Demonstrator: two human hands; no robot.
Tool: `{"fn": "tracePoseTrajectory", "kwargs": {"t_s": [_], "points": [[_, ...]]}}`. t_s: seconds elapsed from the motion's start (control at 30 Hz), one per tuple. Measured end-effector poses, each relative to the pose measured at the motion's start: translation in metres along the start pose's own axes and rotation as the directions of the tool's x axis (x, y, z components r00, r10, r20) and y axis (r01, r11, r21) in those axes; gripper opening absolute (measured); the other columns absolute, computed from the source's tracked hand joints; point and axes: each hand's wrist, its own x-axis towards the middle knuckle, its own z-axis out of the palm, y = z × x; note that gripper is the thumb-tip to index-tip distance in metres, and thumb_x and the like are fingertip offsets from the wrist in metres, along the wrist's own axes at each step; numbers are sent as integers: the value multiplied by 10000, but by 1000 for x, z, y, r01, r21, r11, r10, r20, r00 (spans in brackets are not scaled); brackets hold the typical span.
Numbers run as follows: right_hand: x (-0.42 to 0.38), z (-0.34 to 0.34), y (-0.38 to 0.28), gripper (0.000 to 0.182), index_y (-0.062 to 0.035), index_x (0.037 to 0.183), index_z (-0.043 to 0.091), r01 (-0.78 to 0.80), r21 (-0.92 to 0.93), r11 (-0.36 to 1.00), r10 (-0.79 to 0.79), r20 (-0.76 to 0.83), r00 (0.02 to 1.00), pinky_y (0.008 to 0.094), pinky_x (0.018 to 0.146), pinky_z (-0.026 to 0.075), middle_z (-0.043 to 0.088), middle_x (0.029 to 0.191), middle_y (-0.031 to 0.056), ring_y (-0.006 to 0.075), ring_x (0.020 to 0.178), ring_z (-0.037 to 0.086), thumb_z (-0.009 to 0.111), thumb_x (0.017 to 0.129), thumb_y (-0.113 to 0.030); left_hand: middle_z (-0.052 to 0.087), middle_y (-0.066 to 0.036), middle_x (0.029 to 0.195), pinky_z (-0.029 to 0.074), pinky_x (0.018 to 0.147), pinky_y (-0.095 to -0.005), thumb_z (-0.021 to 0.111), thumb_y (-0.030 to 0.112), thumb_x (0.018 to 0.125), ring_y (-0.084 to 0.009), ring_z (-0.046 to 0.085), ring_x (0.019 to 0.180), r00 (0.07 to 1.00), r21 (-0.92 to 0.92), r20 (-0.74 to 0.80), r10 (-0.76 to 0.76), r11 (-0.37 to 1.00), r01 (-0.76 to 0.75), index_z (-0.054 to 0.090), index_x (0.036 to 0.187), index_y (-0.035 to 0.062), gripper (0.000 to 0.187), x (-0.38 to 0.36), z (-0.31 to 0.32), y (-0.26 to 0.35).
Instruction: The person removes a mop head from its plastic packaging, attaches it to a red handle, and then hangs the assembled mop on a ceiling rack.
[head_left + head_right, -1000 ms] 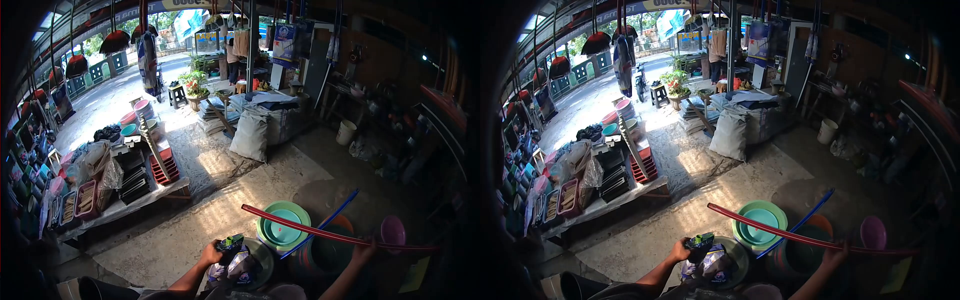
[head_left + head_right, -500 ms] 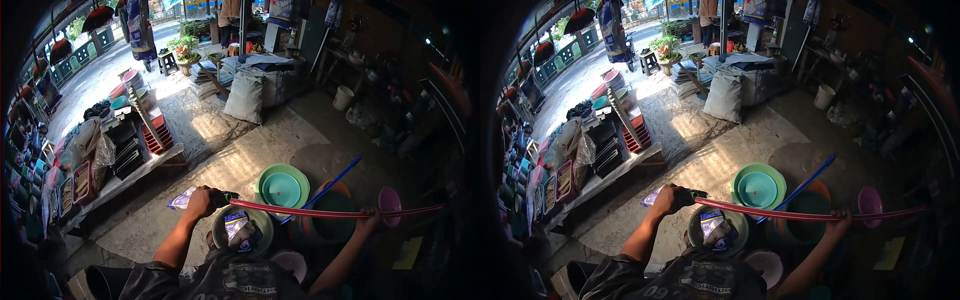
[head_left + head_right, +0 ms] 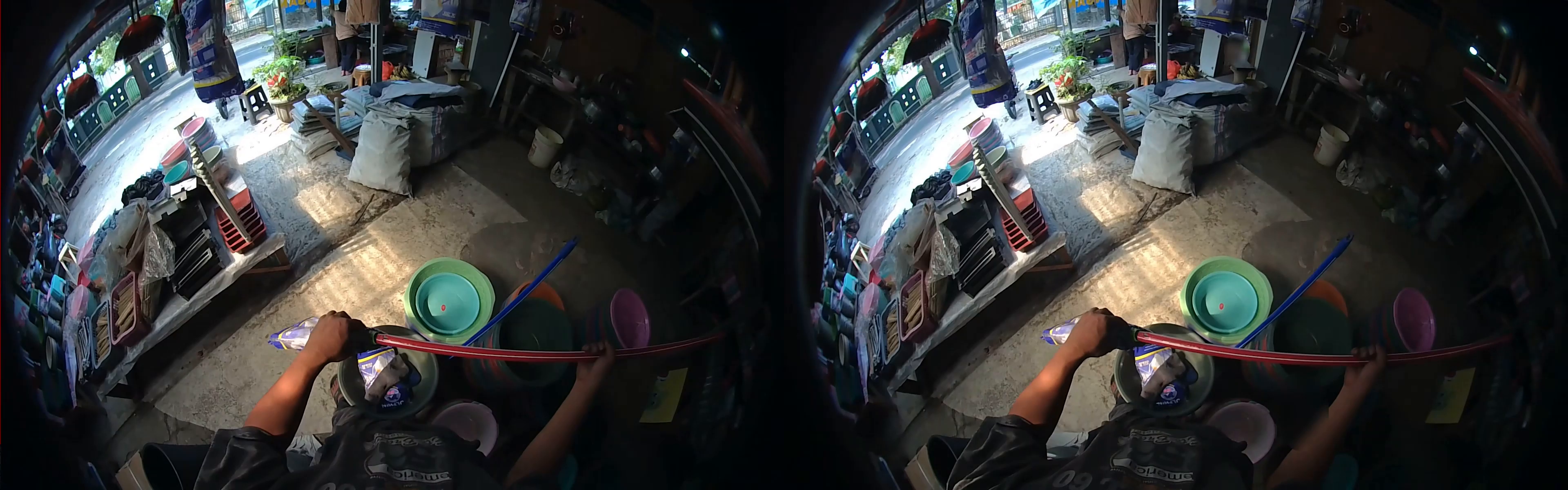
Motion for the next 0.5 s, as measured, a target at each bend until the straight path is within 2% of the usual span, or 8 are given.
{"fn": "tracePoseTrajectory", "kwargs": {"t_s": [0.1,0.13,0.2,0.23,0.3,0.37,0.43,0.5], "points": [[-22,19,0,96,-95,772,455,-32,0,999,32,9,999,341,586,451,443,652,15,162,606,471,481,863,-112,621,-144,746,460,706,-416,627,198,654,-333,588,738,992,133,-54,116,985,-108,662,876,125,236,1,44,-32],[-28,23,-1,39,-91,813,492,-65,-27,997,65,-14,998,348,619,471,494,679,29,173,652,521,485,851,-92,617,-151,780,486,690,-424,482,139,758,-335,594,757,997,178,-9,73,982,-71,662,825,129,193,-3,20,-1],[-22,-3,8,159,-100,956,532,-189,68,980,177,159,971,400,716,509,581,818,82,214,787,589,497,814,-37,632,-154,792,499,716,-428,566,226,729,-353,612,792,980,221,198,-8,975,-37,671,852,144,181,-2,16,7],[-23,-10,13,159,-100,956,532,-177,82,981,161,170,972,400,716,509,581,818,82,214,787,589,497,814,-37,649,-146,806,503,723,-431,602,245,703,-349,626,810,980,188,194,-34,982,-3,675,861,148,199,-4,25,0],[-34,-12,26,283,-121,1061,509,-182,-79,980,197,258,946,435,782,520,594,933,114,246,884,601,518,809,7,658,-131,809,504,720,-429,624,241,692,-333,633,800,969,197,243,-48,980,0,675,860,150,197,-11,35,-12],[-48,-1,36,298,-118,1067,499,-169,-117,979,192,233,953,418,765,528,594,940,107,246,890,601,528,808,25,655,-128,793,506,716,-417,653,238,664,-321,635,779,967,64,254,-28,998,12,670,850,148,207,-21,42,-35],[-58,4,45,314,-116,1074,490,-161,-160,974,192,202,961,402,747,536,594,947,100,246,895,601,538,807,43,651,-133,810,504,714,-413,673,242,641,-323,630,795,965,78,255,-63,996,44,658,877,145,256,-29,45,-43],[-58,3,55,353,-123,1111,465,-125,-152,980,155,201,967,378,751,536,591,962,104,246,909,601,571,810,30,649,-137,834,503,703,-417,669,239,641,-325,627,811,957,51,291,2,999,-18,645,914,139,292,-37,53,-52]]}}
